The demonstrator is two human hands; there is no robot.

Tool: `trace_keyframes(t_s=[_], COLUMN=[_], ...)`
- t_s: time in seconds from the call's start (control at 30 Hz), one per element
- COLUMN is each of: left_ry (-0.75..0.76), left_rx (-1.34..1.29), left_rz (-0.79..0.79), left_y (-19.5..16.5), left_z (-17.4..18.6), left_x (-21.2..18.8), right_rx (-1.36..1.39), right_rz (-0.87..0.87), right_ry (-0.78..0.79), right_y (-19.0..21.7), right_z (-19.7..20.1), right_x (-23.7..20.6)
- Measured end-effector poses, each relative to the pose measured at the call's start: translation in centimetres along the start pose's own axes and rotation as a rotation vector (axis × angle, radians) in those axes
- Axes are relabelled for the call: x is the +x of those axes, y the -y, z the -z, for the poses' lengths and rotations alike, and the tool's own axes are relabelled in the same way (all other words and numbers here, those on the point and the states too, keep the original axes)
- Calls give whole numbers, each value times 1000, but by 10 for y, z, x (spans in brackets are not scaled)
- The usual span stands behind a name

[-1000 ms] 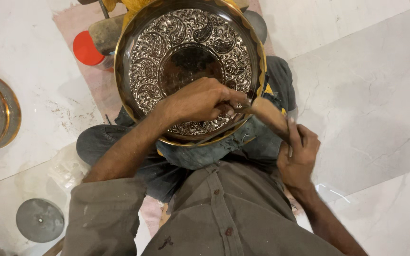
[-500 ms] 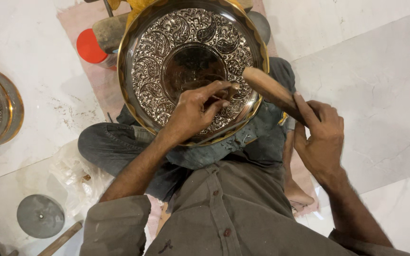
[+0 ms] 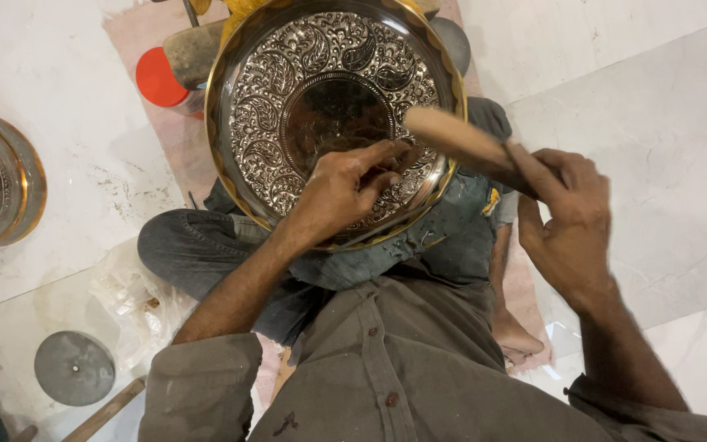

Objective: The person sits on the floor and uses a grinding disc to polish the center of a large ornate metal plate. They then switch to a wooden mallet and repeatedly tap the plate's surface to refine the finish.

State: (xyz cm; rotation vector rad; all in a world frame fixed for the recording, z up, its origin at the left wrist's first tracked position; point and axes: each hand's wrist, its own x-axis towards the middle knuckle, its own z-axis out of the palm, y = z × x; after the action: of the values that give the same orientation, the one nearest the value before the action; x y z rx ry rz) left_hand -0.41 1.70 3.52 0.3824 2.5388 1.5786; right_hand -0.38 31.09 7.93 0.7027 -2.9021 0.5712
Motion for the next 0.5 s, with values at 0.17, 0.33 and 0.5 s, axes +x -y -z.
trace_keyframes(t_s=[0.17, 0.33, 0.5], left_ry=[113, 238, 118], left_rx=[51, 121, 53], left_rz=[-4, 120, 28], left_y=[-11, -16, -11], left_z=[10, 13, 11], left_x=[14, 20, 14], right_rx=[182, 404, 535], right_rz=[-103, -223, -284], right_ry=[-38, -63, -70], right_y=[2, 2, 1], right_z=[-9, -18, -12], right_x=[-13, -23, -12])
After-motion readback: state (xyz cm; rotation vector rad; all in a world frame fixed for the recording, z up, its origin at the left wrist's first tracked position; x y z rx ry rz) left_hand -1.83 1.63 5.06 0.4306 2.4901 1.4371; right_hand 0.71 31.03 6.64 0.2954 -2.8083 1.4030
